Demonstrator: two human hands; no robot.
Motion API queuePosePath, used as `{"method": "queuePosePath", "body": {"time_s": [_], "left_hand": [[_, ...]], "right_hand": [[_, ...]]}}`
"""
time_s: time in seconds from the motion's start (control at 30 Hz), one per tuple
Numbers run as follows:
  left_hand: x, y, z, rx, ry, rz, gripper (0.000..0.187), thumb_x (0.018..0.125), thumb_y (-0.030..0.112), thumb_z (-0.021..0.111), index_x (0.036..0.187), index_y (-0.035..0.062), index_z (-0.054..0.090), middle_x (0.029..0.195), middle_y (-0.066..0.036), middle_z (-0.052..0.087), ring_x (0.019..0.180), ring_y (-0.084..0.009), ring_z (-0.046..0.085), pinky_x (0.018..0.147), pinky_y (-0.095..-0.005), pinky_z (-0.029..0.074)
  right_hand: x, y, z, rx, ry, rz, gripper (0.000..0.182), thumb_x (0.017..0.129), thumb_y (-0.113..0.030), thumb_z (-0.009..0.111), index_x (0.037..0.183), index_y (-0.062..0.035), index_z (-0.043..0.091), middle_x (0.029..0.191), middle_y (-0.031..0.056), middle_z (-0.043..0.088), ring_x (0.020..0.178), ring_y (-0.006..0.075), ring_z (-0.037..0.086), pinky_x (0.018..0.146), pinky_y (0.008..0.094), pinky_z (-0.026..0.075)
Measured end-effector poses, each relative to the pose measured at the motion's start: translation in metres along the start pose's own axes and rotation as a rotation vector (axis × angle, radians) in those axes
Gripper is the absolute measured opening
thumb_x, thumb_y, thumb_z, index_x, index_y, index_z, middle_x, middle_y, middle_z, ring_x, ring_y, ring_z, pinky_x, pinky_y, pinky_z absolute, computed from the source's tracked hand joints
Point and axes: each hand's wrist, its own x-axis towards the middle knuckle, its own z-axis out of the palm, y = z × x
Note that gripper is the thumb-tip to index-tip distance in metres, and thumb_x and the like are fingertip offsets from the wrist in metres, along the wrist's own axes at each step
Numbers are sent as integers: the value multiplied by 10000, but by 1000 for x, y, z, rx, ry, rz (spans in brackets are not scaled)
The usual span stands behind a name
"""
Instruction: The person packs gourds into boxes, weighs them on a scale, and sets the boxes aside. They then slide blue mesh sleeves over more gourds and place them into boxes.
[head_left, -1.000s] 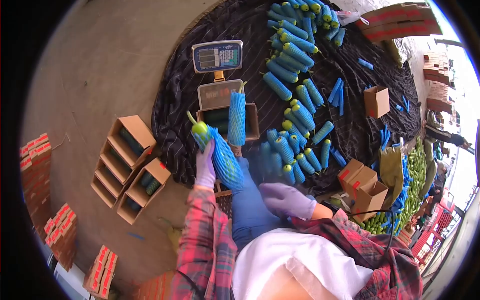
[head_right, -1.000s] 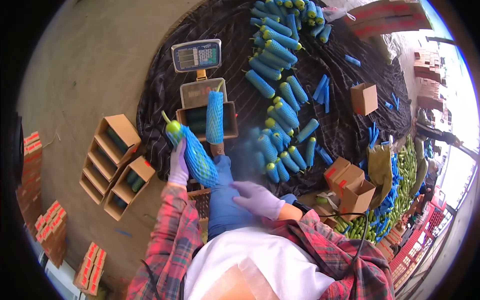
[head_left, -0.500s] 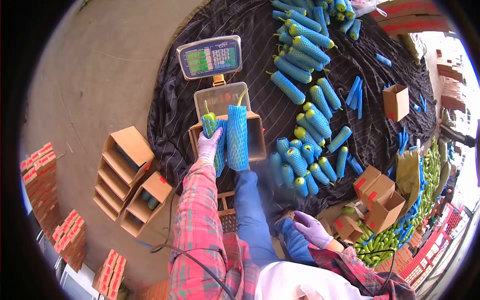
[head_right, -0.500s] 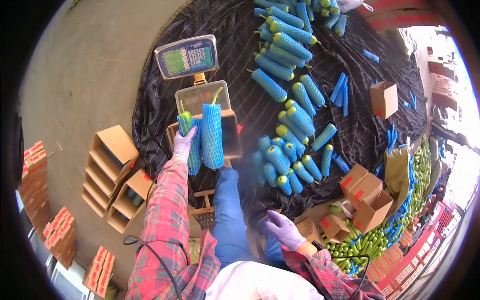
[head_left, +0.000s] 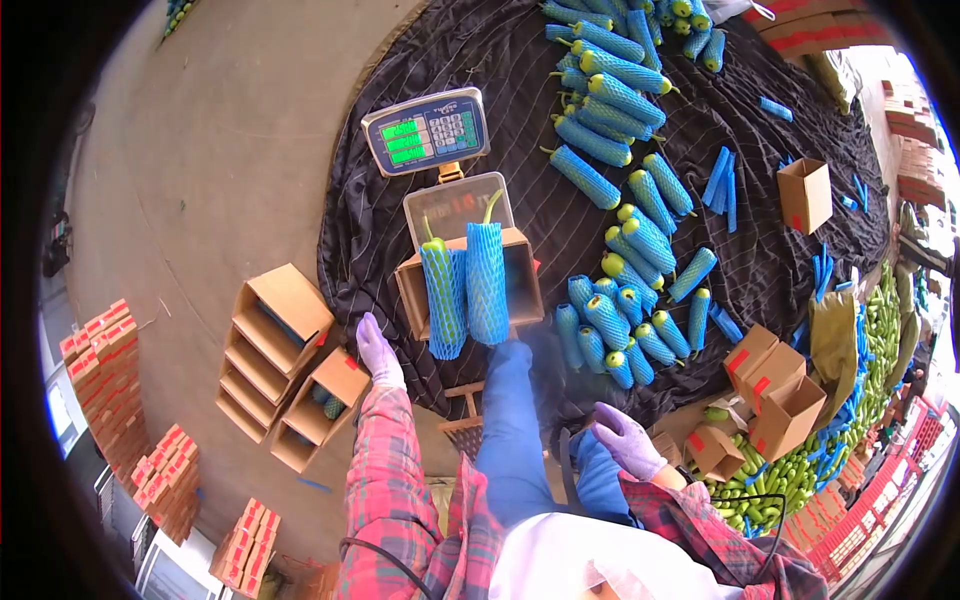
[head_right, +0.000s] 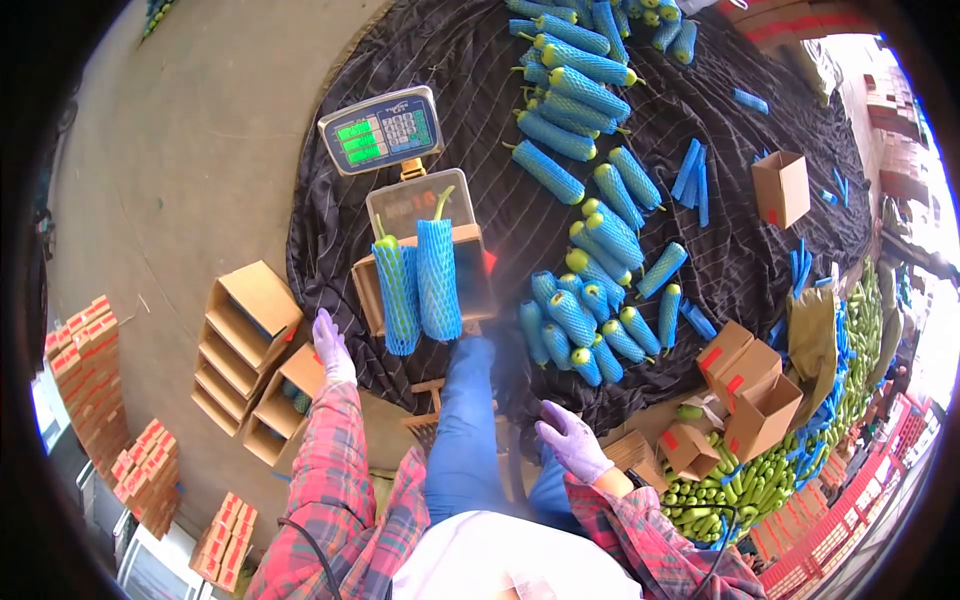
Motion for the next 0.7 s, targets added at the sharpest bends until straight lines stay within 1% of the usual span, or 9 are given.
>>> {"method": "queuePosePath", "body": {"time_s": [0.1, 0.2, 0.23, 0.33, 0.43, 0.57, 0.6, 0.67, 0.7], "left_hand": [[-4, 2, -8, 11, -17, -66, 417, 1007, 336, 582, 1209, -29, 607, 1156, -51, 638, 1040, -114, 581, 921, -278, 450], [8, -11, -19, 109, -255, -139, 624, 984, 526, 495, 1481, 157, 419, 1557, -34, 387, 1426, -307, 322, 1165, -483, 178], [6, -10, -16, 111, -263, -148, 624, 984, 523, 499, 1480, 154, 421, 1555, -37, 389, 1422, -308, 329, 1158, -482, 200], [0, 2, 5, 58, -166, -105, 420, 1017, 323, 556, 1251, -25, 591, 1235, -72, 633, 1141, -153, 589, 1021, -289, 433], [-10, 19, 23, 91, -232, -68, 383, 1012, 264, 575, 1240, -42, 585, 1202, -83, 636, 1120, -147, 593, 1003, -280, 452], [-22, 24, 38, 86, -376, -48, 447, 963, 180, 660, 1300, -68, 505, 1274, -125, 576, 1140, -181, 582, 1013, -297, 458], [-18, 13, 41, 25, -445, -32, 499, 940, 182, 695, 1317, -71, 487, 1288, -132, 563, 1158, -195, 572, 1022, -308, 453], [-31, 24, 61, 292, -421, 17, 595, 899, 215, 750, 1336, -73, 467, 1276, -138, 560, 1193, -218, 552, 1039, -330, 440], [-25, 13, 66, 287, -461, 17, 657, 869, 251, 786, 1337, -78, 463, 1259, -137, 563, 1166, -209, 550, 1023, -334, 436]], "right_hand": [[4, 9, 7, -2, 12, -7, 564, 942, -283, 655, 1392, 17, 494, 1124, 92, 638, 857, 114, 593, 744, 271, 501], [7, 17, 15, -12, 20, -8, 577, 943, -301, 650, 1397, 16, 488, 1181, 117, 642, 968, 153, 609, 827, 293, 503], [7, 19, 17, -14, 20, -8, 581, 943, -308, 648, 1398, 15, 487, 1199, 126, 642, 1003, 166, 611, 854, 300, 501], [9, 23, 23, 51, 8, 18, 588, 944, -338, 633, 1395, 10, 489, 1187, 141, 647, 986, 173, 621, 847, 306, 507], [22, 55, 26, -105, 73, -136, 593, 939, -356, 619, 1390, 7, 493, 1140, 154, 650, 961, 177, 625, 824, 316, 514], [10, 19, 19, -156, -23, 84, 584, 938, -354, 602, 1384, 8, 495, 1212, 188, 644, 1085, 243, 635, 915, 357, 499], [11, 23, 19, -161, -10, 2, 581, 938, -352, 601, 1382, 8, 496, 1226, 193, 640, 1107, 250, 629, 928, 362, 494], [13, 40, 15, -165, 42, -155, 575, 938, -349, 599, 1378, 7, 499, 1252, 202, 630, 1151, 263, 617, 956, 372, 483], [16, 46, 13, -199, 65, -185, 560, 938, -339, 596, 1371, 5, 506, 1255, 199, 628, 1158, 269, 611, 959, 374, 480]]}}
